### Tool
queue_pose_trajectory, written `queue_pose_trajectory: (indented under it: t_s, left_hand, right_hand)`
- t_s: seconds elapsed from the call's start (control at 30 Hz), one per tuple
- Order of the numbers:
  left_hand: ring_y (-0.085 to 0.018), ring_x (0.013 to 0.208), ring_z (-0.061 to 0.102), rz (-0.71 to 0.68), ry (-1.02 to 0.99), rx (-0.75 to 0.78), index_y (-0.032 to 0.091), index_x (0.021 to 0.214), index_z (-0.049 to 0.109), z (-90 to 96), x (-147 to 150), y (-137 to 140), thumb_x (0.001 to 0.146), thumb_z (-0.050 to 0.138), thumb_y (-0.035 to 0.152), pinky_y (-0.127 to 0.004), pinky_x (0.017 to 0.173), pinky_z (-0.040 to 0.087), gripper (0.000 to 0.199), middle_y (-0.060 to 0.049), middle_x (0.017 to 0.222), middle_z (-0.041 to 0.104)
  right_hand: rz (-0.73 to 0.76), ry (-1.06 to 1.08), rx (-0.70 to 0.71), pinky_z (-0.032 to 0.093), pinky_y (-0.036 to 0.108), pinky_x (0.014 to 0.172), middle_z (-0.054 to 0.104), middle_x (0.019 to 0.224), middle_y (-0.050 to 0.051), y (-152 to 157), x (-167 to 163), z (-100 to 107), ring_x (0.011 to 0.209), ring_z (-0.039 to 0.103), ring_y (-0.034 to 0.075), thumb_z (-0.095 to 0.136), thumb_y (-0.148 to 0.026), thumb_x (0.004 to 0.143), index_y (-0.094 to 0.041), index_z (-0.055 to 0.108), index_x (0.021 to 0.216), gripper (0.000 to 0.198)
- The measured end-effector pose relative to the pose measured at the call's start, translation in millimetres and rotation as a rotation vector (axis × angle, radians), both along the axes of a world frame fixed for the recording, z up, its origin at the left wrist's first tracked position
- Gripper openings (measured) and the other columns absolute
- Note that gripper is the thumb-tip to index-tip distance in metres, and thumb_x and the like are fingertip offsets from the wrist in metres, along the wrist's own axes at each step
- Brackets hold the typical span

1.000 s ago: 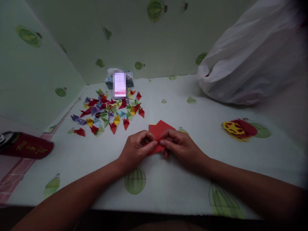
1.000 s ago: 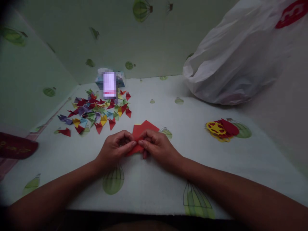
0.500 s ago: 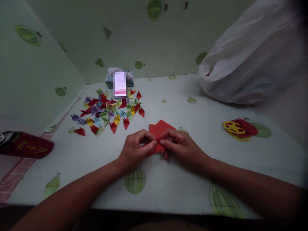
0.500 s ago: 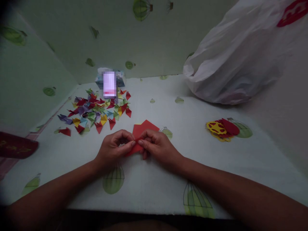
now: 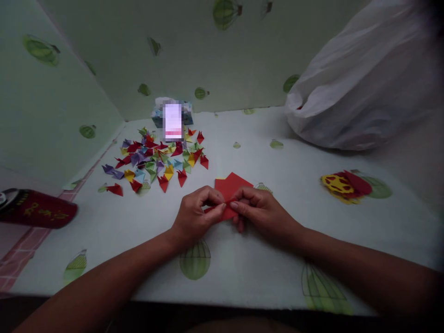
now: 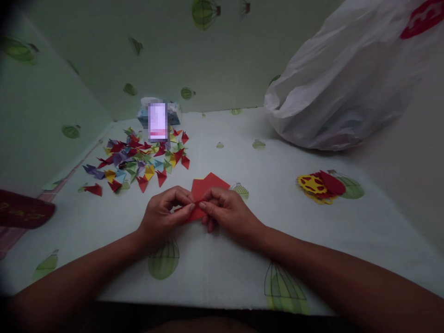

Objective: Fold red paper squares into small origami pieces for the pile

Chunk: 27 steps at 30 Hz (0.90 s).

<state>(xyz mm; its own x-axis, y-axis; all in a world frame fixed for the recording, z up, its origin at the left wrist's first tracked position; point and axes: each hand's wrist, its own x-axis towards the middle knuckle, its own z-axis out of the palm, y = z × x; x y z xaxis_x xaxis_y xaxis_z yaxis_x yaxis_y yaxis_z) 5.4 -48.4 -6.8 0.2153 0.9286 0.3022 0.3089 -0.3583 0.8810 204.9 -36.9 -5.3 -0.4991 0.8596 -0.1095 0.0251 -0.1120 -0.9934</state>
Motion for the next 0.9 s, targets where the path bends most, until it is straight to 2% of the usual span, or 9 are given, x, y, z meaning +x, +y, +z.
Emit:
queue_pose_trajectory:
  t_s: [0.47, 0.63, 0.77, 0.83, 0.9]
  left_hand:
    - [-0.014, 0.069, 0.067, 0.010, -0.015, -0.078, 0.017, 0.073, 0.065, 0.4, 1.2, -0.4, 0.081, 0.068, 0.019, -0.025, 0.064, 0.054, 0.009, -0.004, 0.076, 0.072]
    - [-0.013, 0.069, 0.065, -0.002, -0.054, -0.163, 0.017, 0.075, 0.065, 2.2, 2.8, -1.1, 0.081, 0.069, 0.022, -0.025, 0.065, 0.053, 0.009, -0.003, 0.076, 0.071]
    - [-0.014, 0.071, 0.064, -0.022, -0.075, -0.241, 0.017, 0.091, 0.066, 0.8, 2.9, 1.3, 0.084, 0.070, 0.027, -0.025, 0.066, 0.052, 0.013, -0.002, 0.079, 0.070]
    - [-0.014, 0.071, 0.063, -0.063, -0.026, -0.235, 0.017, 0.093, 0.067, 1.0, 2.1, 2.3, 0.086, 0.068, 0.028, -0.025, 0.065, 0.050, 0.013, -0.001, 0.078, 0.069]
    - [-0.012, 0.065, 0.058, -0.105, 0.072, -0.188, 0.017, 0.084, 0.067, 2.6, 1.0, 2.6, 0.089, 0.063, 0.027, -0.025, 0.062, 0.046, 0.012, 0.000, 0.071, 0.066]
  right_hand:
    - [0.004, -0.041, -0.006, 0.048, 0.022, 0.053, 0.065, 0.058, -0.003, 0.4, 0.0, 3.1, 0.051, 0.062, 0.011, 0.065, -0.036, 0.092, -0.018, 0.060, 0.081, 0.022]
    - [0.007, -0.062, 0.022, 0.047, 0.023, 0.051, 0.064, 0.056, -0.003, -1.3, 0.7, 2.8, 0.049, 0.060, 0.011, 0.064, -0.039, 0.093, -0.019, 0.058, 0.078, 0.025]
    - [-0.012, -0.119, 0.064, 0.045, 0.022, 0.048, 0.064, 0.057, -0.003, -3.9, 1.5, 4.5, 0.047, 0.058, 0.010, 0.062, -0.038, 0.094, -0.019, 0.057, 0.077, 0.026]
    - [-0.017, -0.142, 0.079, 0.045, 0.022, 0.046, 0.063, 0.056, -0.003, -4.6, 1.7, 5.5, 0.046, 0.058, 0.011, 0.062, -0.038, 0.093, -0.020, 0.057, 0.076, 0.026]
    - [-0.021, -0.145, 0.080, 0.046, 0.023, 0.046, 0.063, 0.056, -0.003, -4.5, 1.8, 5.9, 0.046, 0.059, 0.011, 0.063, -0.038, 0.093, -0.020, 0.057, 0.075, 0.026]
